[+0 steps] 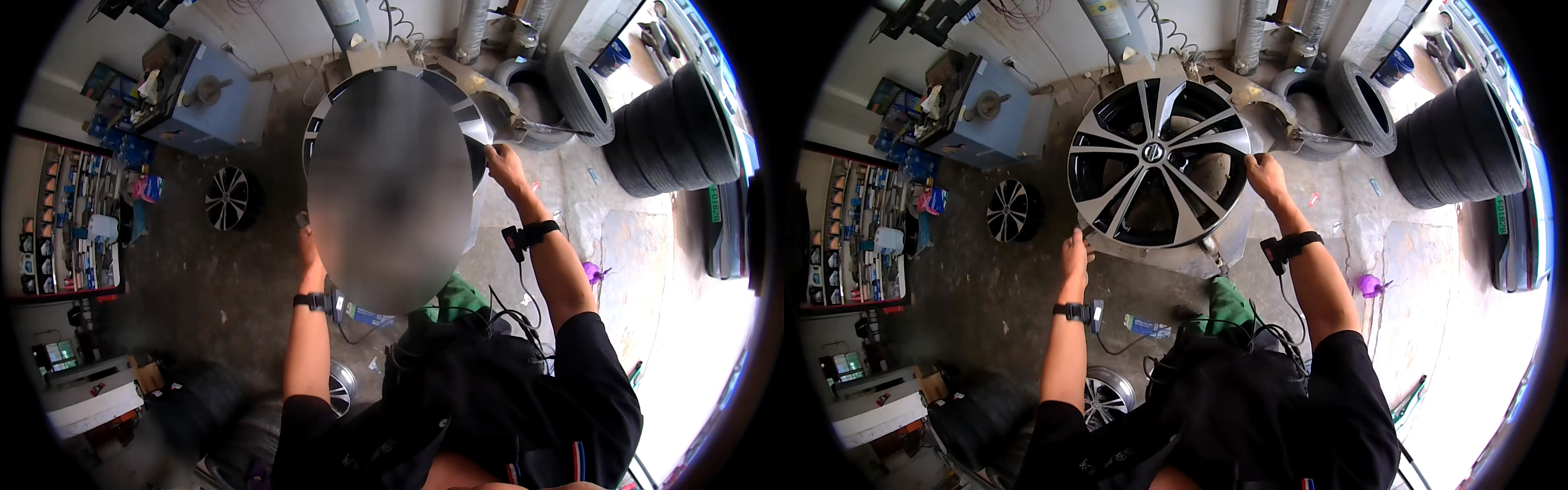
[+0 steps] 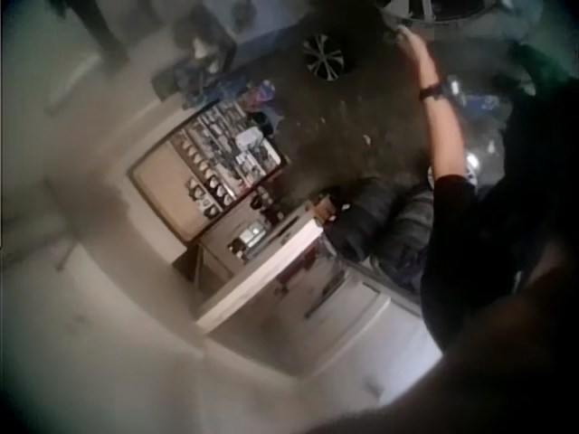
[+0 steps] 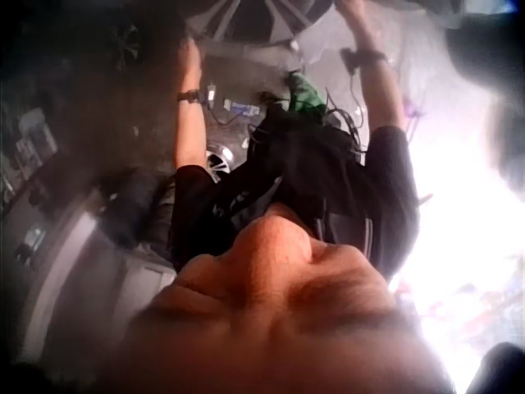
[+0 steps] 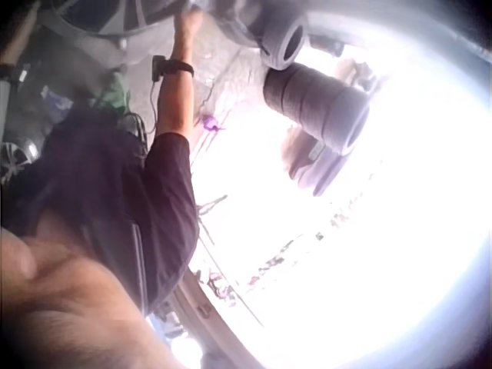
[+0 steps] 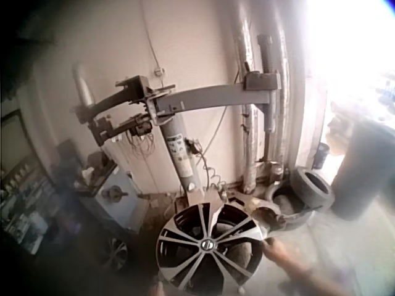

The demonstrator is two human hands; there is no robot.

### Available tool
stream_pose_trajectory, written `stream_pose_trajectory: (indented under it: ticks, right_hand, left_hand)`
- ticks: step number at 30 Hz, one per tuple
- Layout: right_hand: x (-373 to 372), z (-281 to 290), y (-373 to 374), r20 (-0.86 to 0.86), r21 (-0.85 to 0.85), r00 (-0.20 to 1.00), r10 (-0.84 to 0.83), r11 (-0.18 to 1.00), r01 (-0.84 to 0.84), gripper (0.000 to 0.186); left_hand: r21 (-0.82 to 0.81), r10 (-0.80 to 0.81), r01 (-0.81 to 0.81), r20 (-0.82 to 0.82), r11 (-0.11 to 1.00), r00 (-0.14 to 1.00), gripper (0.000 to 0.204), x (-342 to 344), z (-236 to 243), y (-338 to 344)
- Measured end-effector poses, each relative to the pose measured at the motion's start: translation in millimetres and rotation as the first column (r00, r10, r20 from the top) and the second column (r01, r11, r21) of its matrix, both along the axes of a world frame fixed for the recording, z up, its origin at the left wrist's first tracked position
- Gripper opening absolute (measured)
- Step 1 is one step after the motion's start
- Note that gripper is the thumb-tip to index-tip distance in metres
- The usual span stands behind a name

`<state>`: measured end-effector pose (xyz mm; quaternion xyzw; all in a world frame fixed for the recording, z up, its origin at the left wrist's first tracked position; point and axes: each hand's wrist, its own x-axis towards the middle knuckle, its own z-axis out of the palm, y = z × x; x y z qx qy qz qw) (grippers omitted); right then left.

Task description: The person removes weights from a wheel rim using a tool, measures the rim with a tape, and places the rim on a tire changer machine. They then peel a sticker from a new tire and apply liquid to its bead using a spray bottle.

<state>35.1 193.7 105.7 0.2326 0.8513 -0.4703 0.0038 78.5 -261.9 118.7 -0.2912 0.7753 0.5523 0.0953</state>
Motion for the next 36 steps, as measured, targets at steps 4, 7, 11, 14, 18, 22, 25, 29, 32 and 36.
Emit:
stream_pose_trajectory:
  ticks: [4,7,11,14,18,22,25,29,32,36]
  right_hand:
    - [-32.5,-27.1,2.7,0.07,0.139,0.993,-0.093,0.987,0.082,0.056]
    - [-34.0,-10.8,-44.2,-0.023,0.198,0.983,-0.181,0.963,0.182,0.054]
    - [-29.1,-4.5,-43.5,-0.037,0.239,0.983,-0.179,0.954,0.183,0.044]
    - [-25.0,-10.2,-44.5,-0.032,0.242,0.983,-0.18,0.953,0.182,0.042]
    - [-27.3,-12.8,-35.6,0.029,0.291,0.99,-0.137,0.949,0.123,0.039]
    - [-39.8,-3.4,-33.8,0.043,0.318,0.992,-0.12,0.943,0.101,0.041]
    - [-40.6,-0.3,-43.3,0.068,0.391,0.988,-0.136,0.915,0.099,0.042]
    - [-24.7,-3.2,-48.6,0.083,0.411,0.981,-0.178,0.903,0.129,0.042]
    - [-27.9,3.0,-46.0,0.081,0.417,0.983,-0.165,0.901,0.118,0.042]
    - [-28.8,9.6,-52.5,0.135,0.385,0.97,-0.204,0.913,0.138,0.045]
  left_hand:
    - [-0.254,-0.045,0.05,0.025,0.966,0.999,0.06,-58.6,23.0,65.1]
    - [-0.536,0.059,-0.178,-0.231,0.826,0.971,0.059,-78.5,-38.4,45.3]
    - [-0.622,0.011,-0.131,-0.193,0.772,0.981,0.056,-94.2,-43.0,42.5]
    - [-0.679,-0.077,-0.042,-0.145,0.733,0.986,0.052,-116.7,-39.1,30.9]
    - [-0.737,-0.128,-0.024,-0.15,0.675,0.98,0.049,-121.6,-22.3,46.7]
    - [-0.795,-0.103,0.006,-0.071,0.606,0.992,0.044,-117.2,-20.0,45.3]
    - [-0.788,-0.128,0.016,-0.08,0.615,0.988,0.046,-125.3,-21.7,36.1]
    - [-0.791,-0.162,0.066,-0.042,0.609,0.986,0.048,-139.5,-18.9,36.0]
    - [-0.821,-0.186,0.137,0.038,0.554,0.982,0.048,-162.2,-2.8,41.9]
    - [-0.86,-0.281,0.122,-0.026,0.496,0.959,0.051,-169.2,-14.5,26.8]
